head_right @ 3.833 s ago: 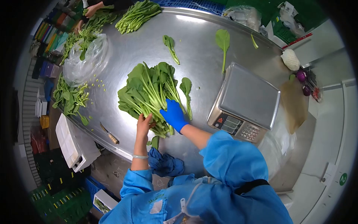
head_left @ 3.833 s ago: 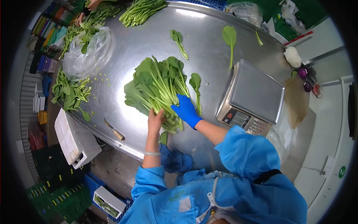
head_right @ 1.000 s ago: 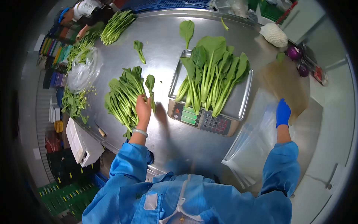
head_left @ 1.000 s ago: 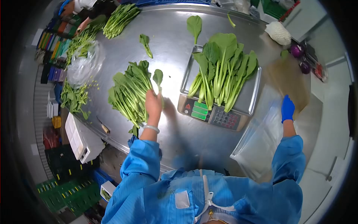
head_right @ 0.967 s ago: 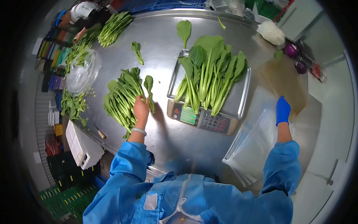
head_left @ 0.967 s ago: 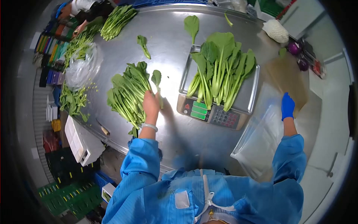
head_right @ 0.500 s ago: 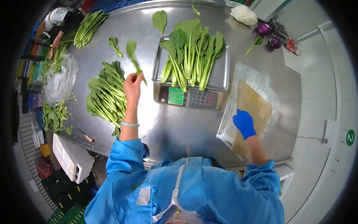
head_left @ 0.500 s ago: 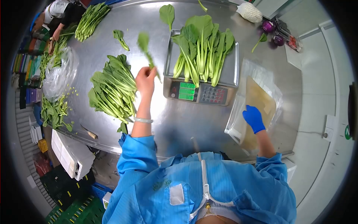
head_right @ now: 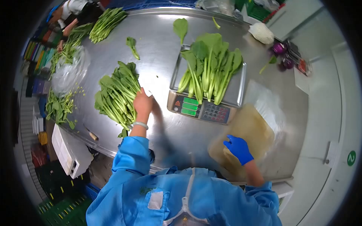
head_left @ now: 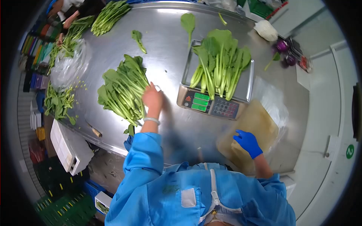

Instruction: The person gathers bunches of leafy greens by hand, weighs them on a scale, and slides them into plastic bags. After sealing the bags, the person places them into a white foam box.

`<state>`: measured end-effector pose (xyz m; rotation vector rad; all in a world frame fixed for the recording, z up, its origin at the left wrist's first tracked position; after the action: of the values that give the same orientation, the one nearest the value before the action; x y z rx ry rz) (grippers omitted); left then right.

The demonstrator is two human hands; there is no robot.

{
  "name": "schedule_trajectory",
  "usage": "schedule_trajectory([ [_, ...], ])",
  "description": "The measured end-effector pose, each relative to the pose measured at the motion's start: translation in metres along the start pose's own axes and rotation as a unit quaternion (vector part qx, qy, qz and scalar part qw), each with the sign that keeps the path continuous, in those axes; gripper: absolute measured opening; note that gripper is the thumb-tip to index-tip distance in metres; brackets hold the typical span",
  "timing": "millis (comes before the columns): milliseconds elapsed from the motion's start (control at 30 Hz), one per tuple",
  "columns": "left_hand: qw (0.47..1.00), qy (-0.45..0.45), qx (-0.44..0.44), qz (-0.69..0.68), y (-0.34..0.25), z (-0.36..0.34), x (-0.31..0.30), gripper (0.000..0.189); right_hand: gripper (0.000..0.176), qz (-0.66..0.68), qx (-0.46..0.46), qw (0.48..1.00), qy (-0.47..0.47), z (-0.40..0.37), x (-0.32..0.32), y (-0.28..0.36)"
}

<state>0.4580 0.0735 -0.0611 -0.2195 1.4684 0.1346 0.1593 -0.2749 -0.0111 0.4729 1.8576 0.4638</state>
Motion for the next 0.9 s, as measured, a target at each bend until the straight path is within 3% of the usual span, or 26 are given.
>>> schedule_trajectory([
  [33,0.997,0.049,0.006,0.06,0.008,0.002,0.003,0.046,0.043,0.011,-0.018,1.0,0.003,-0.001,0.006,0.0],
  [100,0.995,0.025,0.047,0.085,0.019,0.007,0.012,0.046,0.042,0.031,-0.038,0.998,0.038,0.007,0.011,0.006],
  [167,0.995,0.077,0.03,0.049,0.023,0.013,0.011,0.042,0.041,0.046,-0.052,0.996,0.052,0.011,0.013,0.016],
  [267,0.963,0.145,-0.061,-0.22,0.009,0.017,-0.025,0.049,0.041,0.039,-0.073,0.996,0.038,0.02,0.01,0.021],
  [300,0.938,0.09,-0.035,-0.333,-0.007,0.012,-0.043,0.049,0.041,0.027,-0.08,0.996,0.04,0.021,0.015,0.019],
  [367,0.875,0.118,-0.01,-0.47,-0.05,-0.01,-0.099,0.048,0.041,-0.008,-0.087,0.994,0.07,0.02,0.02,0.023],
  [433,0.826,0.106,0.066,-0.55,-0.091,-0.034,-0.114,0.047,0.041,-0.057,-0.094,0.986,0.125,0.026,0.023,0.033],
  [467,0.847,0.084,0.107,-0.513,-0.11,-0.046,-0.125,0.046,0.041,-0.048,-0.111,0.987,0.11,0.029,0.026,0.036],
  [567,0.863,0.163,0.223,-0.424,-0.142,-0.063,-0.116,0.045,0.041,-0.027,-0.149,0.986,0.072,0.026,0.032,0.04],
  [633,0.9,0.165,0.192,-0.354,-0.135,-0.06,-0.114,0.044,0.041,-0.021,-0.159,0.986,0.048,0.021,0.027,0.039],
  [767,0.923,0.005,0.015,-0.384,-0.063,-0.004,-0.031,0.03,0.037,-0.049,-0.151,0.986,0.053,0.008,0.014,0.034],
  [800,0.957,0.001,-0.036,-0.286,-0.041,0.008,-0.024,0.029,0.037,-0.058,-0.148,0.986,0.057,0.004,0.014,0.029],
  [833,0.985,0.055,-0.076,-0.145,-0.021,0.024,-0.006,0.032,0.036,-0.066,-0.142,0.986,0.063,-0.003,0.017,0.027],
  [900,0.997,0.051,-0.019,-0.055,0.005,0.029,0.01,0.029,0.035,-0.067,-0.158,0.983,0.059,-0.002,0.021,0.025],
])
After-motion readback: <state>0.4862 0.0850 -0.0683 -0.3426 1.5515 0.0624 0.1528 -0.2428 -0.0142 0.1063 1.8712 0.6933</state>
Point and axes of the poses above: each hand's wrist, its own z-axis towards the middle knuckle, its own x-axis out of the palm, y = z × x, the point moved 2 cm from there along z, towards the middle knuckle, and after that the axes turned 15 degrees about -x, right-handed, at the moved point
